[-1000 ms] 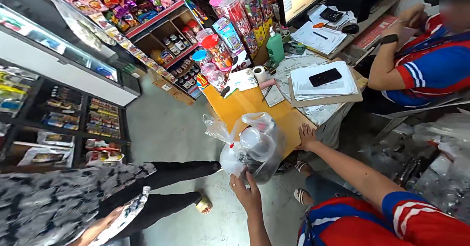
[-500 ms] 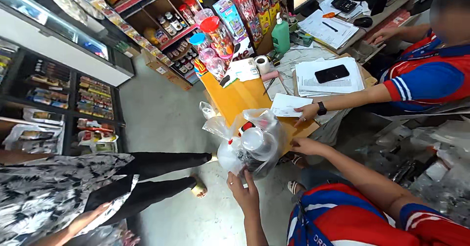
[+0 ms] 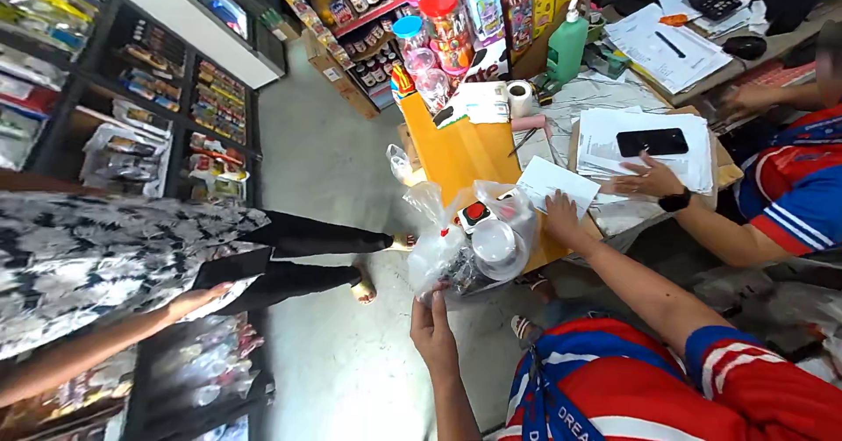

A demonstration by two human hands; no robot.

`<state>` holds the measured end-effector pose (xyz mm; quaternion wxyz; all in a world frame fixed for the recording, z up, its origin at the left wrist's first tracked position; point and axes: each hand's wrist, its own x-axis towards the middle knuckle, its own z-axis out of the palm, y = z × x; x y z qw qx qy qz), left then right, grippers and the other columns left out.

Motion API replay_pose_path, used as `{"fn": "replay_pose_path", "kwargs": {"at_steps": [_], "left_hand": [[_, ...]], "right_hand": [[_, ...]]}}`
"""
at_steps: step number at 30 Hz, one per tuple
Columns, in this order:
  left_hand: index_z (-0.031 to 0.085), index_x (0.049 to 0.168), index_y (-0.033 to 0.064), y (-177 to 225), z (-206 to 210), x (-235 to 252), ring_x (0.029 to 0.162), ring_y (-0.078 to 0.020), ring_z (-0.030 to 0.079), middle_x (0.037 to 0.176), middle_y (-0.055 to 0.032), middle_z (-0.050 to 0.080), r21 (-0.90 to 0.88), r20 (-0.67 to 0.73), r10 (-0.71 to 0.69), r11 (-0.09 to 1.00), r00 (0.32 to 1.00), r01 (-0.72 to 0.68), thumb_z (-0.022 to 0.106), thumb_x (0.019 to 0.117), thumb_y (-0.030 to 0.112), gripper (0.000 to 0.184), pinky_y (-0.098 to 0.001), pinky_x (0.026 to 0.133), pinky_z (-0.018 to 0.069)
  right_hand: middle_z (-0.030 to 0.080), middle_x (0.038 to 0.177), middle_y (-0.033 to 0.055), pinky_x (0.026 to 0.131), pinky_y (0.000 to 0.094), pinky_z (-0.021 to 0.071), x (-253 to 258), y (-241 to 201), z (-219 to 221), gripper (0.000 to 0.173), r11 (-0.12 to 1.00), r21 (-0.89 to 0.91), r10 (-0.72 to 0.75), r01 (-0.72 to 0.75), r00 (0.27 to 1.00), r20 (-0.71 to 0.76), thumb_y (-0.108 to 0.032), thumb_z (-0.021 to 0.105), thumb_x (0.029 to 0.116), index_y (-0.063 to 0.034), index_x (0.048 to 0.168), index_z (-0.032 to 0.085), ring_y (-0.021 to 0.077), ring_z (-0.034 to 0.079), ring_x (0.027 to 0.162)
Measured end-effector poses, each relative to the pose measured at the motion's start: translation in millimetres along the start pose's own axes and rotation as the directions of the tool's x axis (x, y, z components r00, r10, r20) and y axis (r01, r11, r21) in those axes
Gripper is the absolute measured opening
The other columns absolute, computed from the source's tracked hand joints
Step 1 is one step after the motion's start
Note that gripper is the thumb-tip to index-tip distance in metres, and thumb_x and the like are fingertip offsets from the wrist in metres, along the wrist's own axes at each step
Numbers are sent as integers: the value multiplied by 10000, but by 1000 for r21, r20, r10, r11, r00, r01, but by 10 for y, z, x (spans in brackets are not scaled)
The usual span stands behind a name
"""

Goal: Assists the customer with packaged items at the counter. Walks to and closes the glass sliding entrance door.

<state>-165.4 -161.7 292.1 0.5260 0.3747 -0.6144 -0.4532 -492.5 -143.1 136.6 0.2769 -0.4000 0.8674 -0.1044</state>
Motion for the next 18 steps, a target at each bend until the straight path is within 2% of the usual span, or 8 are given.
{"fn": "replay_pose_path", "kwargs": {"at_steps": [2, 6, 8, 10, 13, 15, 16, 18], "left_hand": [[661, 1088, 66, 36, -17, 33, 1016, -8, 682, 1013, 107, 739, -48, -37, -37, 998, 999, 35, 465, 1037, 91, 204, -237, 956, 554], [670, 1063, 67, 55, -43, 73, 983, -11, 689, 995, 100, 741, -50, -31, -62, 997, 998, 60, 476, 1022, 61, 198, -234, 932, 560], [648, 1065, 29, 89, -42, 92, 977, 1, 681, 987, 85, 731, -7, -21, -78, 997, 997, 78, 478, 1019, 59, 178, -223, 926, 556], [633, 1074, -27, 106, -55, 116, 996, 6, 660, 1011, 39, 719, 59, -4, -91, 994, 996, 91, 484, 1012, 69, 188, -213, 941, 532], [611, 1123, -109, 123, -120, 144, 1048, -24, 640, 1079, -71, 702, 175, 34, -92, 981, 995, 85, 514, 1005, 114, 270, -221, 974, 504], [609, 1158, -131, 146, -182, 182, 1064, -53, 647, 1115, -132, 693, 232, 66, -88, 970, 994, 70, 527, 1009, 142, 322, -231, 981, 506], [607, 1170, -132, 167, -214, 206, 1070, -62, 653, 1127, -149, 694, 254, 77, -97, 964, 992, 75, 529, 1011, 152, 334, -236, 987, 509], [602, 1210, -133, 231, -257, 270, 1061, -67, 658, 1135, -165, 691, 305, 88, -128, 947, 988, 96, 542, 1013, 166, 363, -236, 982, 511]], "right_hand": [[120, 1642, 368, 1198, 704, 139, 65, 68, 115, 759, 999, -28, 16, -17, 999, -34, -196, 605, 971, 43, 1597, 248, 526, 128, 1533], [190, 1599, 413, 1167, 705, 222, 109, -33, 37, 611, 986, -164, 17, -11, 999, 31, -12, 418, 1035, 65, 1599, 196, 575, 216, 1489], [282, 1543, 440, 1139, 692, 284, 136, -82, -23, 561, 968, -251, 5, 15, 997, 77, 50, 389, 1030, 114, 1566, 233, 595, 301, 1441], [428, 1440, 432, 1082, 681, 359, 144, -93, -122, 455, 967, -251, -29, 45, 997, 69, 65, 405, 1024, 156, 1470, 380, 583, 424, 1358], [560, 1323, 386, 1005, 688, 433, 77, -152, -513, 378, 993, -110, 38, -33, 998, 47, -5, 450, 1024, 133, 1372, 494, 548, 548, 1251], [559, 1320, 397, 1037, 679, 417, -12, -262, -937, 412, 992, 83, 95, -94, 995, -8, -95, 489, 1046, 132, 1390, 495, 543, 546, 1261], [550, 1319, 411, 1054, 680, 402, -90, -327, -1163, 444, 982, 176, 79, -67, 995, -62, -136, 510, 1057, 136, 1408, 481, 556, 534, 1264], [574, 1256, 418, 1014, 710, 411, -341, -498, -1602, 480, 956, 284, -18, 77, 979, -204, -188, 562, 1059, 120, 1415, 467, 581, 564, 1195]]}}
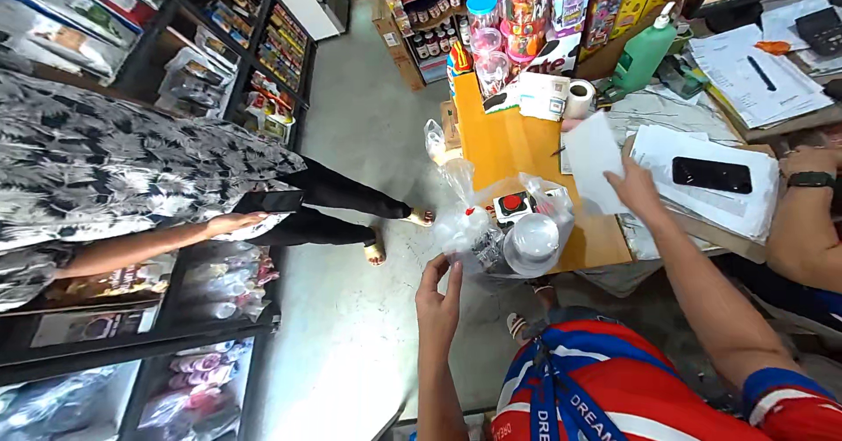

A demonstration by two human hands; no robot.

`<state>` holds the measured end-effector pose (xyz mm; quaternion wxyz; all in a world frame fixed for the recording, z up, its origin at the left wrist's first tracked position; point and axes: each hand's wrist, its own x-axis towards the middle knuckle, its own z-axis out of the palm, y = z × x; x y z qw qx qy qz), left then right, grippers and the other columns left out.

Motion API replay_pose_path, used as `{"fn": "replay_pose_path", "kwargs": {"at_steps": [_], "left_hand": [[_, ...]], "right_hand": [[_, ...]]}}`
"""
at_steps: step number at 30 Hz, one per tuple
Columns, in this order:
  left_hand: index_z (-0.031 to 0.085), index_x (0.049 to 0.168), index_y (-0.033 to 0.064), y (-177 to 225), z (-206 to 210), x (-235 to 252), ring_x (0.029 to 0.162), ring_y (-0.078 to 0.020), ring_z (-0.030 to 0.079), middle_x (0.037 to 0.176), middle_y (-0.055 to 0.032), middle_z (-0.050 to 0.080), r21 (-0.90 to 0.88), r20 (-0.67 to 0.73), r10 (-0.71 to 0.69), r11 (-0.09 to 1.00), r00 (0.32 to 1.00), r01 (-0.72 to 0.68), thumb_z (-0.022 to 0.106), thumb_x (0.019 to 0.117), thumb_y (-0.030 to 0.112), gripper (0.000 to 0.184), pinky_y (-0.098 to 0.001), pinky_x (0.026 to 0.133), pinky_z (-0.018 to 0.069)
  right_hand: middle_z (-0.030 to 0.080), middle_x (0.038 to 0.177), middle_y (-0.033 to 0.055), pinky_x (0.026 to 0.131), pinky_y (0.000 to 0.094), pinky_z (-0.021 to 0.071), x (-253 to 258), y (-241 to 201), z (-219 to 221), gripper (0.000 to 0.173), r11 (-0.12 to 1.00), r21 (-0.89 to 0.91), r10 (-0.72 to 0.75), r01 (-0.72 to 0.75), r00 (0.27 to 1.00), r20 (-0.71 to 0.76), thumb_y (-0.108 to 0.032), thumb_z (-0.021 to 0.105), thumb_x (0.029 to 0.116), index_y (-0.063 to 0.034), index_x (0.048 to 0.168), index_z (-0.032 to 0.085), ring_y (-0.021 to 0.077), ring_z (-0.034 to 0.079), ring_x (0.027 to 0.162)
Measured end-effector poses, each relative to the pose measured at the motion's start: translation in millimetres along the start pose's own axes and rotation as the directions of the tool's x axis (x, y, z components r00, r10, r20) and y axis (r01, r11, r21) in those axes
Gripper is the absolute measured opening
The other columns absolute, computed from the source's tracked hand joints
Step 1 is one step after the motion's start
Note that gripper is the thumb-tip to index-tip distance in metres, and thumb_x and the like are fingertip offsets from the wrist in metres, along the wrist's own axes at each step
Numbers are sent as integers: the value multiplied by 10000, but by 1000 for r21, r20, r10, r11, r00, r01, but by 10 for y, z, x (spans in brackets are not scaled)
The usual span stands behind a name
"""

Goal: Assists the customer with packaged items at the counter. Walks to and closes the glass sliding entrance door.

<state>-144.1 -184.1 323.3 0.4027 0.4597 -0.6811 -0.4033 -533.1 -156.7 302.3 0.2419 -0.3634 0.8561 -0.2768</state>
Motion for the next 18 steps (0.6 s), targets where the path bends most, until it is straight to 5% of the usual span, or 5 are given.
{"fn": "replay_pose_path", "kwargs": {"at_steps": [5, 8, 14, 16, 18], "left_hand": [[562, 1282, -103, 143, -78, 219, 1001, -92, 674, 1084, -157, 700, 145, 2, -3, 989, 1000, 2, 596, 1006, 232, 435, -252, 897, 537], [517, 1334, -123, 155, -29, 368, 1207, -239, 607, 1289, -263, 616, 156, -23, 137, 979, 990, -132, 658, 972, 291, 568, -369, 995, 504], [408, 1495, 46, 498, 246, 733, 1475, -320, 369, 1571, -234, 393, 182, 66, 570, 800, 819, -571, 796, 849, 502, 881, -489, 1186, 333], [433, 1481, -21, 634, 305, 827, 1343, -317, 536, 1449, -248, 537, 163, 119, 564, 801, 817, -577, 794, 883, 309, 773, -477, 1105, 438], [528, 1397, -40, 711, 302, 906, 1000, -236, 704, 1138, -191, 708, 192, 154, 490, 837, 858, -513, 698, 926, 113, 524, -403, 871, 568]], "right_hand": [[707, 969, 137, 807, 452, 570, -543, -753, -627, 259, 880, 169, -441, 443, 896, -55, -201, 649, 1014, -3, 1181, 640, 204, 696, 852], [703, 883, 15, 746, 246, 558, -720, -1019, -660, 169, 743, 213, -647, 635, 763, -18, -190, 689, 972, -51, 1068, 688, 27, 660, 790], [706, 906, 18, 824, 184, 534, -629, -1512, -448, 151, 355, 345, -935, 869, 336, 116, -188, 704, 944, -42, 969, 732, 14, 652, 869], [706, 919, 50, 821, 164, 522, -533, -1676, -354, 160, 266, 443, -964, 856, 233, 128, -152, 692, 956, 0, 984, 731, 18, 647, 888], [703, 960, 82, 848, 203, 522, -470, -1756, -300, 163, 250, 444, -968, 861, 234, 91, -127, 677, 964, 22, 1019, 718, 55, 647, 925]]}}
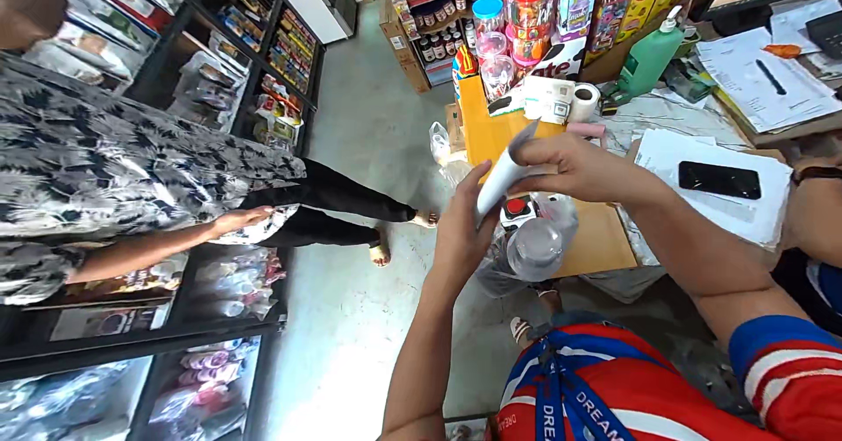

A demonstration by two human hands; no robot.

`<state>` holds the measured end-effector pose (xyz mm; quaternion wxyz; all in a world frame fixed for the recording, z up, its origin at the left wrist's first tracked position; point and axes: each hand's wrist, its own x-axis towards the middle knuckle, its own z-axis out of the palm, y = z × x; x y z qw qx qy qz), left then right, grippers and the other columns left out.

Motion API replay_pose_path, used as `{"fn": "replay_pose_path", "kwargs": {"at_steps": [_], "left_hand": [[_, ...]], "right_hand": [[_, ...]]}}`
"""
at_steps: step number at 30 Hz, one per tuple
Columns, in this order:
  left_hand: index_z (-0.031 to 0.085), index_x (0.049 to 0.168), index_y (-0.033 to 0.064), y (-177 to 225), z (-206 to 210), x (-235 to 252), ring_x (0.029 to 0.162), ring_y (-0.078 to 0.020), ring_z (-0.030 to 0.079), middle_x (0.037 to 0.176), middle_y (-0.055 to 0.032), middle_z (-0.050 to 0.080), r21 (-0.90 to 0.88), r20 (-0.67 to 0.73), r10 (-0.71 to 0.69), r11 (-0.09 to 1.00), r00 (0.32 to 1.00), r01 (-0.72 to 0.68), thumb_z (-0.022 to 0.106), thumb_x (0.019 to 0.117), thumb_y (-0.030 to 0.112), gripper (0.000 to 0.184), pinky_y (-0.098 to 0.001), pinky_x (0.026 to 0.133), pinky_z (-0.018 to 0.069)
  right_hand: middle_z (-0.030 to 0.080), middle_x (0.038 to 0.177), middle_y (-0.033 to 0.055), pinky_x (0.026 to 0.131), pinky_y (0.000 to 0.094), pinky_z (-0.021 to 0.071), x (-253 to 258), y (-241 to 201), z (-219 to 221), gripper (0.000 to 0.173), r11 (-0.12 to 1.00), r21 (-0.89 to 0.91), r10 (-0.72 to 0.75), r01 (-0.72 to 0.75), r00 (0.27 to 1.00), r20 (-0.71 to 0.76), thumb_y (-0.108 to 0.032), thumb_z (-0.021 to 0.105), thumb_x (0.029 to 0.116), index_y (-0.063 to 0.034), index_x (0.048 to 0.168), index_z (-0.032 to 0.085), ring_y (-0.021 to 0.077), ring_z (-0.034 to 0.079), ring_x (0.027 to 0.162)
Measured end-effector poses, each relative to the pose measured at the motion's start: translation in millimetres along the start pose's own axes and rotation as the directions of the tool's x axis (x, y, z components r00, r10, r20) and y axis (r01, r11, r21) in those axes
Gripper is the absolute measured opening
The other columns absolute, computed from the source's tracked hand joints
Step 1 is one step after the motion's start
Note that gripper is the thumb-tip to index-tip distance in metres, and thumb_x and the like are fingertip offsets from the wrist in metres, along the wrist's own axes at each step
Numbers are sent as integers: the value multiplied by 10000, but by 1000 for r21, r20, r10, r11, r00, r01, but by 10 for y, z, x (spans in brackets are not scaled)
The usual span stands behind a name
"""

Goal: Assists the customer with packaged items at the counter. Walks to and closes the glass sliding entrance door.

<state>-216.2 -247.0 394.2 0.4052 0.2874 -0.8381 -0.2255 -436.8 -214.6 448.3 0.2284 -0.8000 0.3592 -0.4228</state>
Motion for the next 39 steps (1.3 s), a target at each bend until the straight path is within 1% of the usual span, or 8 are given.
{"fn": "replay_pose_path", "kwargs": {"at_steps": [5, 9, 16, 20, 26, 31, 34, 39], "left_hand": [[501, 1350, -63, -244, -220, 173, 872, -293, 695, 1038, -220, 690, 112, 28, -207, 973, 978, 202, 550, 930, 13, 430, -491, 750, 565], [547, 1269, -74, -513, -125, 275, 882, -202, 689, 1020, -179, 692, -96, 149, -275, 952, 950, 291, 615, 926, 29, 365, -419, 800, 575], [619, 1226, -74, -761, 413, 387, 1039, -165, 682, 1111, -163, 705, -235, 401, -339, 860, 851, 453, 675, 937, 39, 316, -387, 957, 552], [618, 1168, -106, -967, 673, 299, 985, -275, 693, 1053, -217, 697, -126, 433, -218, 946, 874, 299, 623, 962, 65, 268, -463, 923, 548], [523, 1366, -50, -1062, 698, 334, 1167, -442, 635, 1236, -286, 647, 323, 714, -453, 890, 534, 322, 611, 1001, 129, 416, -605, 1014, 472], [622, 1288, -57, -939, 639, 320, 1184, -408, 633, 1237, -253, 667, 194, 540, -260, 964, 800, 183, 625, 1003, 212, 392, -548, 1051, 472], [705, 1139, -74, -908, 736, 296, 1119, -454, 655, 1131, -272, 698, 319, 495, -213, 946, 843, 52, 566, 1021, 105, 255, -569, 975, 509], [576, 1339, -88, -898, 870, 397, 1298, -461, 547, 1337, -319, 582, 479, 713, -463, 870, 526, 117, 438, 1068, 53, 335, -568, 1085, 432]], "right_hand": [[656, 1109, 178, 863, 501, 557, -264, -29, 39, 402, 796, -282, 478, -535, 842, -251, -313, 707, 973, 17, 1183, 611, 306, 661, 992], [658, 1161, 260, 955, 638, 458, -415, 215, 260, 628, 499, -363, 843, -787, 539, -9, -520, 683, 948, 63, 1180, 654, 438, 615, 1131], [657, 1187, 224, 960, 476, 522, -611, 782, 379, 297, 643, 117, 766, -757, 633, -113, -181, 577, 1040, 65, 1187, 658, 303, 658, 1069], [642, 1203, 216, 957, 378, 519, -731, 842, 404, 303, 722, 192, 691, -664, 705, -161, -143, 517, 1048, 84, 1192, 656, 231, 643, 1054], [637, 1204, 217, 987, 350, 491, -791, 848, 376, 309, 737, 225, 673, -638, 723, -154, -148, 497, 1053, 92, 1147, 667, 207, 618, 1101], [644, 1201, 204, 996, 348, 494, -803, 895, 348, 319, 750, 227, 656, -622, 742, -137, -178, 511, 1049, 84, 1131, 674, 196, 624, 1096], [651, 1151, 190, 968, 326, 500, -767, 854, 349, 305, 752, 205, 655, -626, 746, -122, -166, 515, 1053, 83, 1129, 676, 175, 627, 1051], [661, 1150, 177, 917, 315, 512, -689, 822, 382, 342, 742, 200, 662, -639, 746, -71, -163, 502, 1060, 71, 1274, 631, 164, 634, 995]]}}
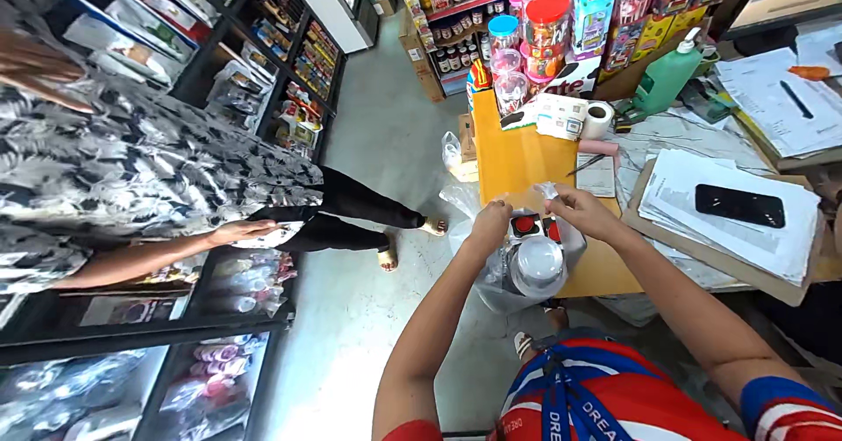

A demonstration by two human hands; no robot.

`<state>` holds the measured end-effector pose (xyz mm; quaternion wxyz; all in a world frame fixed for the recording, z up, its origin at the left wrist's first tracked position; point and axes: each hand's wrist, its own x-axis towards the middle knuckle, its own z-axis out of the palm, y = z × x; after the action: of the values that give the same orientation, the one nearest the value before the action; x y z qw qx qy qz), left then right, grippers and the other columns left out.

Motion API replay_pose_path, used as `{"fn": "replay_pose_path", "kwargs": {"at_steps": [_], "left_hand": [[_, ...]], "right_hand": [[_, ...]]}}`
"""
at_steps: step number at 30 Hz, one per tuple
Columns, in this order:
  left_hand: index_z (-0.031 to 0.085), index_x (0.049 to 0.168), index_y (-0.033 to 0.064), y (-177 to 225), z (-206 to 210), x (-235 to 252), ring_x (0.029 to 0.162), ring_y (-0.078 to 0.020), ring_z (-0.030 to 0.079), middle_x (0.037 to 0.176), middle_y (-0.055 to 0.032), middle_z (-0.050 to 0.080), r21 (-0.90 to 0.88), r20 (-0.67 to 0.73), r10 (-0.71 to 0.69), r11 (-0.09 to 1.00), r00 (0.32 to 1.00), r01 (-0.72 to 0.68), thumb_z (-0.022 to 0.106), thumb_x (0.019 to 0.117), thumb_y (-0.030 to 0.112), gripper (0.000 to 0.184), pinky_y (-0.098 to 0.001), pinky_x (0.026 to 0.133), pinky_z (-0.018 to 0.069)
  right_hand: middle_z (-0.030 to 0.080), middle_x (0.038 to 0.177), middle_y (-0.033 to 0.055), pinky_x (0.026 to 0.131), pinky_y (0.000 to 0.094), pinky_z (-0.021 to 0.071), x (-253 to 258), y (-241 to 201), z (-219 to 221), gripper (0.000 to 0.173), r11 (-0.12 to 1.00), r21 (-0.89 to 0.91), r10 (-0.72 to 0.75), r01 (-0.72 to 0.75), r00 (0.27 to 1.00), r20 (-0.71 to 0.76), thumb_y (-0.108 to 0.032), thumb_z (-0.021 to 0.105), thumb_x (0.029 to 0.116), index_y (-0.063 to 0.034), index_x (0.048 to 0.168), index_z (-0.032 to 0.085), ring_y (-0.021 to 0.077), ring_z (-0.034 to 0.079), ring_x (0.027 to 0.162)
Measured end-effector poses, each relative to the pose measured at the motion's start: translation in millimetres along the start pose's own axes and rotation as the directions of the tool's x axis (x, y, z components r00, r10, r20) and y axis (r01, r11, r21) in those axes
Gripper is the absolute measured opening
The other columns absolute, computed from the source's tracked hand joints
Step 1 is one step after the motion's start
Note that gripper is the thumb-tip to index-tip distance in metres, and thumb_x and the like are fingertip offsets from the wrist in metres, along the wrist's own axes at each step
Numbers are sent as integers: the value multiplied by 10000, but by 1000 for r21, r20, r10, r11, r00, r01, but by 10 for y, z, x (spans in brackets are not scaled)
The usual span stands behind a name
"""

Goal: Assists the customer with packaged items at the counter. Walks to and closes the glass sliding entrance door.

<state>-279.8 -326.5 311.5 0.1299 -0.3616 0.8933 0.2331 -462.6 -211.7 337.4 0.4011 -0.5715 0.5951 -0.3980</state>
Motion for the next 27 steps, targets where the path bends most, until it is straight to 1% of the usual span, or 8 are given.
{"fn": "replay_pose_path", "kwargs": {"at_steps": [4, 6, 10, 12, 16, 19, 24, 27], "left_hand": [[449, 1504, -21, -63, -143, -296, 1262, -420, 594, 1415, -283, 554, -211, -120, 20, 976, 993, -45, 501, 1061, 128, 470, -552, 1085, 452], [533, 1447, -3, -156, -150, -626, 1193, -377, 645, 1373, -246, 603, -291, -316, -9, 953, 949, -88, 522, 1058, 171, 426, -525, 1036, 502], [662, 1246, -47, -320, 46, -1317, 1039, -314, 702, 1186, -219, 697, -451, -614, -252, 890, 748, -70, 555, 1046, 248, 373, -473, 901, 568], [665, 1224, -56, -298, 235, -1539, 1058, -328, 693, 1181, -226, 696, -554, -602, -372, 832, 706, -34, 585, 1028, 293, 409, -494, 904, 558], [683, 1226, -55, -58, 642, -1561, 1277, -421, 559, 1347, -246, 621, -605, -548, -355, 793, 758, -66, 693, 950, 344, 485, -570, 1067, 435], [718, 1085, -91, 124, 855, -1394, 1229, -454, 581, 1244, -271, 665, -542, -693, -306, 818, 653, -192, 658, 967, 193, 313, -562, 1064, 434], [677, 1131, -131, 284, 934, -1254, 1199, -390, 618, 1191, -292, 669, -563, -757, -299, 750, 581, -348, 579, 1014, 133, 306, -485, 1069, 464], [644, 1189, -126, 338, 924, -1231, 1191, -303, 638, 1207, -268, 670, -582, -757, -268, 692, 596, -428, 522, 1037, 122, 315, -420, 1069, 477]], "right_hand": [[659, 1199, 174, 947, 319, 519, -8, -36, -36, 354, 999, -17, 35, -34, 999, 24, -191, 502, 1073, 51, 1306, 614, 158, 647, 1038], [659, 1245, 190, 986, 340, 512, -47, -54, -68, 366, 999, -21, 44, -43, 999, 30, -215, 511, 1076, 46, 1314, 604, 179, 649, 1104], [652, 1238, 188, 1003, 338, 503, -161, -44, -93, 349, 998, 7, 56, -57, 998, 28, -225, 529, 1069, 53, 1266, 605, 173, 638, 1130], [646, 1260, 194, 1016, 340, 501, -220, -39, -73, 360, 997, 27, 72, -73, 996, 45, -217, 531, 1069, 60, 1291, 590, 180, 637, 1144], [674, 1128, 163, 933, 329, 526, -223, -84, 24, 314, 998, 14, 60, -61, 995, 74, -149, 500, 1068, 78, 1275, 564, 151, 658, 1001], [669, 1043, 159, 886, 334, 529, -100, -172, 76, 300, 999, -13, 42, -42, 999, 31, -102, 462, 1071, 95, 1274, 561, 151, 648, 924], [657, 1025, 175, 886, 371, 523, 282, -255, 64, 244, 1000, 22, 8, -7, 999, -52, -44, 449, 1069, 98, 1225, 572, 190, 636, 925], [657, 1017, 168, 859, 375, 521, 461, -296, 91, 250, 999, 38, 0, 3, 997, -75, -80, 439, 1088, 77, 1220, 582, 185, 627, 895]]}}
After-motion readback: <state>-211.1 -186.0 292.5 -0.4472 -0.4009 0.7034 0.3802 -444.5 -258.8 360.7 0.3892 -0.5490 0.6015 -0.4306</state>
